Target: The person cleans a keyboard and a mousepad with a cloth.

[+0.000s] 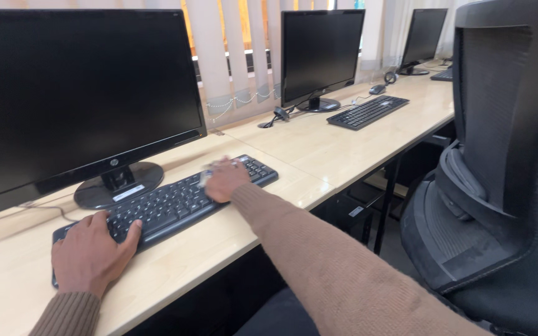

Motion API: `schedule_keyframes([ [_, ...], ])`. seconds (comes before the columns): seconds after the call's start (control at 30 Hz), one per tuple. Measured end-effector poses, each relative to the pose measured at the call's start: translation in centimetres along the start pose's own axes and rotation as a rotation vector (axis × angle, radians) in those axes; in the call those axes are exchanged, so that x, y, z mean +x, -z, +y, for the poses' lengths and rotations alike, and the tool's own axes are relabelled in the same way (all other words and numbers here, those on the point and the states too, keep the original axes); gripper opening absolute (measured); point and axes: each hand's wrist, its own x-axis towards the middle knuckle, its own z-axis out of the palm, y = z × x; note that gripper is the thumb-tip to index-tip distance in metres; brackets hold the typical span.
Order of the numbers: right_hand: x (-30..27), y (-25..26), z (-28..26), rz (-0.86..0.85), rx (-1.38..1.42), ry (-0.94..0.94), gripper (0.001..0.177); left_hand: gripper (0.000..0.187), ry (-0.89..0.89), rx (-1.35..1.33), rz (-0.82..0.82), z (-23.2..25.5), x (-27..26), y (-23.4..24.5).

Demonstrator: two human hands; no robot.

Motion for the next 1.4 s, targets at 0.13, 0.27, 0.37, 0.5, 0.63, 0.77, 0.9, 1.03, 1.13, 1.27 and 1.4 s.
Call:
schedule_keyframes([
  [0.13,-1.0,-0.8,2.8,0.058,0.103,-0.173,0.066,0.093,-0.113,0.031,0.014,1.7,0.8,-0.1],
  [0.27,-1.9,-2.1,1.8,0.169,0.066,0.227,0.055,0.095,-0.241,0.026,0.094,4.1,0.3,-0.5],
  [0.37,-3.9,-2.2,0.8,0.231,0.228,0.377,0.055,0.099,-0.279,0.001,0.086,5.2,0.2,-0.2],
  [0.5,-7.9,0.1,1.8,0.117,0.246,0.099,0.052,0.100,-0.246,0.022,0.011,5.2,0.3,-0.1],
  [0.63,-7.3,1.3,2.8,-0.011,0.201,-0.302,0.068,0.101,-0.247,0.056,0.001,5.2,0.2,-0.3],
  [0.77,-3.3,0.1,2.9,0.081,0.216,-0.351,0.069,0.101,-0.264,0.058,0.001,5.2,0.2,-0.5],
  [0.9,-1.4,0.9,1.5,-0.009,0.118,-0.121,0.058,0.100,-0.260,0.036,0.000,5.0,0.2,-0.5],
  [1.03,-2.8,0.7,-3.7,0.010,-0.116,0.262,0.043,0.110,-0.243,0.005,-0.024,5.0,-0.1,0.0],
  [1.13,-3.9,-0.1,-6.2,0.150,0.248,0.445,0.048,0.119,-0.221,0.089,-0.131,4.8,-0.2,0.5],
  [1.27,-7.8,-0.2,-1.6,0.389,0.186,0.721,0.044,0.132,-0.218,0.178,-0.190,2.6,1.7,0.5],
  [1.4,-9.7,1.4,4.5,0.001,0.689,-0.115,0.058,0.140,-0.128,0.113,-0.356,1.5,4.3,-0.8],
])
